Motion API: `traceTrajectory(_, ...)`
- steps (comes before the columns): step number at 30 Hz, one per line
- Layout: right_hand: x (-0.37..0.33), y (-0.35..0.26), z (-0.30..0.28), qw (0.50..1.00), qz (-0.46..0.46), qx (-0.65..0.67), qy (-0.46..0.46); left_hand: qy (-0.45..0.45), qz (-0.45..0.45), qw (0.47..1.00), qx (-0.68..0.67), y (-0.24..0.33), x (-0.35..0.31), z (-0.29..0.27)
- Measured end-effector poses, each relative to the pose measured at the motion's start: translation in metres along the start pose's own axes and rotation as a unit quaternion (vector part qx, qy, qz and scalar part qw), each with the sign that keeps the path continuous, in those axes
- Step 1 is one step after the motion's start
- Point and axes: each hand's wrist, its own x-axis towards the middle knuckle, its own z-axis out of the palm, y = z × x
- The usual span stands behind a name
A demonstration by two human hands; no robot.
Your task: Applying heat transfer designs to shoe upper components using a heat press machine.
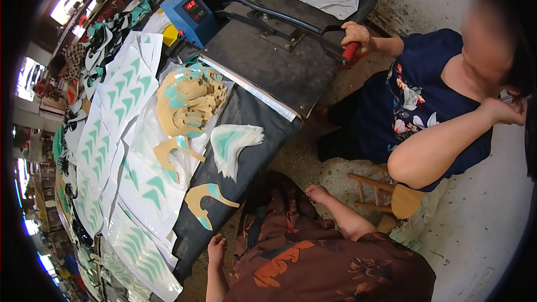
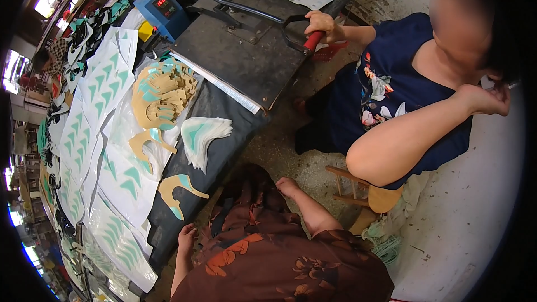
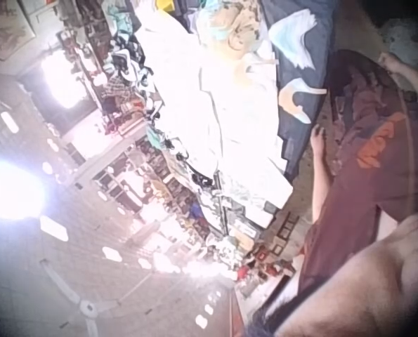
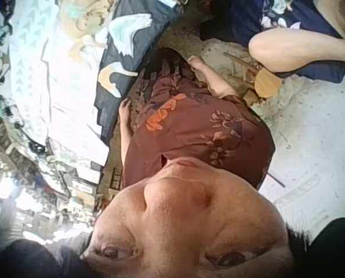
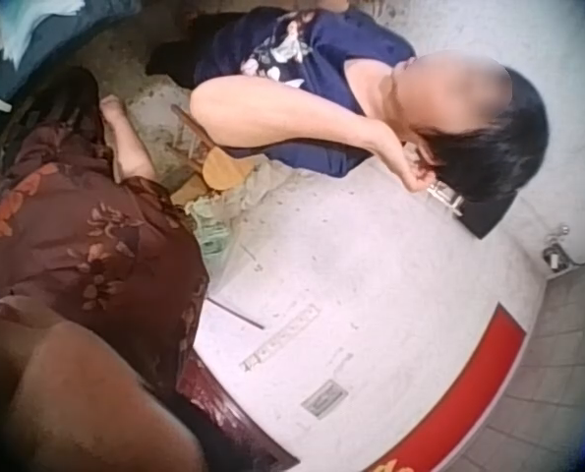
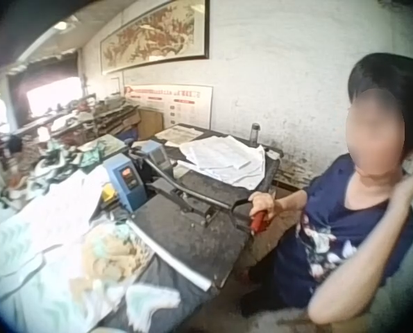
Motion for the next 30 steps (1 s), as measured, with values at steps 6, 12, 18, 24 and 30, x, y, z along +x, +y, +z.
traceTrajectory(6,-0.0005,-0.0045,-0.0010,1.000,0.004,0.010,-0.006,-0.003,0.002,1.000,-0.010,0.0023,-0.0009,0.0002)
traceTrajectory(12,0.0080,-0.0010,-0.0012,1.000,-0.011,0.016,-0.007,0.011,0.000,1.000,-0.002,0.0091,-0.0054,0.0039)
traceTrajectory(18,0.0070,-0.0054,-0.0011,0.999,-0.004,0.047,-0.022,0.012,0.005,1.000,-0.007,0.0021,-0.0036,-0.0005)
traceTrajectory(24,0.0066,-0.0071,-0.0030,0.996,-0.003,0.078,-0.032,0.007,0.002,1.000,-0.020,0.0021,-0.0037,-0.0005)
traceTrajectory(30,0.0063,-0.0066,-0.0042,0.996,-0.003,0.084,-0.029,0.007,0.002,1.000,-0.021,0.0043,-0.0040,-0.0004)
